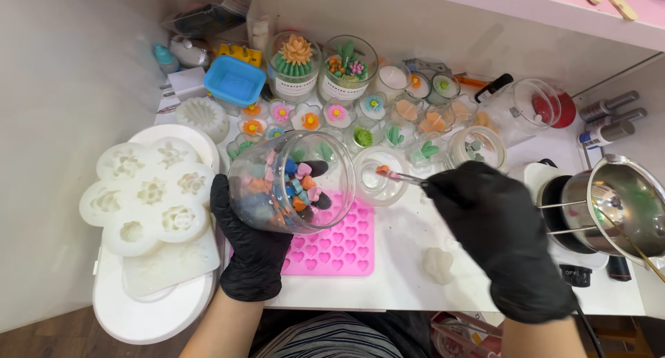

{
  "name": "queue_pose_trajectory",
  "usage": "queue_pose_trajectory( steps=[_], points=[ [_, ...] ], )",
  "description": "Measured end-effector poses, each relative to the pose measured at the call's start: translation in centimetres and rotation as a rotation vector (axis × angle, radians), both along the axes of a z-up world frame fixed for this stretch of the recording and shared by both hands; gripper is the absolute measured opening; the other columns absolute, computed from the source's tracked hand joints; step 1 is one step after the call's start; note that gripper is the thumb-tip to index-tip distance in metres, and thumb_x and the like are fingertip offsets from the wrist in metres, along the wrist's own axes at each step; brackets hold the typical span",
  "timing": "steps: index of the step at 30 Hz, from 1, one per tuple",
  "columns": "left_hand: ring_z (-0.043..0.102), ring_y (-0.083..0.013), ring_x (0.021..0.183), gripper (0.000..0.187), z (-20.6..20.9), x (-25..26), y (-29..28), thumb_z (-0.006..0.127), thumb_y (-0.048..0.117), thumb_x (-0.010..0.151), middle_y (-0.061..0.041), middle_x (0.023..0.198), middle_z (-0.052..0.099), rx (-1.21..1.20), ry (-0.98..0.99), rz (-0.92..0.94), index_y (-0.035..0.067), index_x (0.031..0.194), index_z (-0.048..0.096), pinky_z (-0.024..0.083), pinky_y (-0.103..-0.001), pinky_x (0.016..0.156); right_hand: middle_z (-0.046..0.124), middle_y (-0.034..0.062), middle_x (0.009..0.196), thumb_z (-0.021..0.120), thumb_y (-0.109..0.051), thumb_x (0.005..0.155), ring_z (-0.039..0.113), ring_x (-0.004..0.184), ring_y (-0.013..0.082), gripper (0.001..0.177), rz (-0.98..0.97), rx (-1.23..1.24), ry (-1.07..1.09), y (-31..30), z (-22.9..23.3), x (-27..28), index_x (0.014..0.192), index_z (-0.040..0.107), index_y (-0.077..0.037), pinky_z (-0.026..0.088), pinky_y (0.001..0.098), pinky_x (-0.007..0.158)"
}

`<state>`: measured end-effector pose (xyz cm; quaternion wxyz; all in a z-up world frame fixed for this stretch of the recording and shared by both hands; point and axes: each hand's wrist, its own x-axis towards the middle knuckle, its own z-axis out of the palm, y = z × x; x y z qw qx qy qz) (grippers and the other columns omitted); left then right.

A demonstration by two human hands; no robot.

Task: Melt green wax and arrange decorative wax embeds into a glass container.

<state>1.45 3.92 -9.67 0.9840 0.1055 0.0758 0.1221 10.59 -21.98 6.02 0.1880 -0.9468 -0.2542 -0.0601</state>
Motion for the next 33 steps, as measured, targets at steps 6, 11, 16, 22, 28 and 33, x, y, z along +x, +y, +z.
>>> queue_pose_trajectory(
  steps=[6, 11, 16, 22, 28, 33],
  points=[
    [0.061, -0.0252, 0.118, 0.065, -0.1, -0.2, -0.2, 0.056, 0.062, 0.096, -0.007, 0.127, 0.063, 0.075, 0.194, 0.171, 0.01, 0.135, 0.055, 0.049, -0.044, 0.104, 0.071, 0.0127, 0.09, 0.068, -0.028, 0.091, 0.066, 0.08, 0.0381, 0.018, 0.058, -0.189, 0.025, 1.0, -4.0, 1.4, 0.091, 0.076, -0.012, 0.053, 0.0468, 0.066],
    [0.061, -0.0246, 0.118, 0.067, 0.5, -0.1, -0.3, 0.057, 0.062, 0.094, -0.006, 0.128, 0.064, 0.103, 0.197, 0.165, 0.01, 0.136, 0.056, 0.049, -0.043, 0.104, 0.07, 0.0149, 0.087, 0.069, -0.029, 0.089, 0.067, 0.08, 0.0382, 0.02, 0.043, -0.264, 0.058, 1.7, -1.9, 1.3, 0.086, 0.076, -0.01, 0.053, 0.0477, 0.067],
    [0.061, -0.0258, 0.118, 0.067, 0.2, 0.2, -0.5, 0.057, 0.062, 0.094, -0.008, 0.128, 0.063, 0.093, 0.179, 0.14, 0.01, 0.136, 0.055, 0.049, -0.044, 0.104, 0.07, 0.0193, 0.081, 0.073, -0.027, 0.082, 0.067, 0.078, 0.0405, 0.021, 0.051, -0.198, 0.167, 3.5, -1.2, 2.2, 0.079, 0.076, -0.006, 0.052, 0.0491, 0.068],
    [0.061, -0.0272, 0.118, 0.068, -0.3, 0.7, -0.3, 0.057, 0.062, 0.094, -0.009, 0.129, 0.063, 0.085, 0.153, 0.122, 0.009, 0.137, 0.055, 0.049, -0.045, 0.103, 0.068, 0.0221, 0.081, 0.076, -0.034, 0.085, 0.065, 0.082, 0.0419, 0.03, 0.006, -0.549, 0.257, 5.7, -1.5, 4.7, 0.077, 0.074, -0.005, 0.052, 0.0505, 0.073],
    [0.061, -0.0286, 0.117, 0.069, -4.3, 2.3, 0.0, 0.056, 0.062, 0.094, -0.01, 0.13, 0.062, 0.071, 0.13, 0.1, 0.009, 0.138, 0.054, 0.049, -0.046, 0.103, 0.067, 0.022, 0.076, 0.075, -0.027, 0.079, 0.065, 0.075, 0.0426, 0.024, 0.116, -0.306, 0.146, 4.1, -0.5, 4.2, 0.073, 0.073, -0.004, 0.05, 0.0526, 0.066],
    [0.061, -0.0298, 0.117, 0.07, -2.5, 1.9, -0.4, 0.056, 0.062, 0.094, -0.011, 0.13, 0.062, 0.06, 0.108, 0.083, 0.008, 0.139, 0.053, 0.049, -0.047, 0.102, 0.067, 0.0213, 0.078, 0.075, -0.03, 0.083, 0.065, 0.075, 0.0424, 0.025, 0.062, -0.374, 0.197, 3.8, 0.5, 4.2, 0.074, 0.074, -0.006, 0.05, 0.052, 0.066]
  ],
)
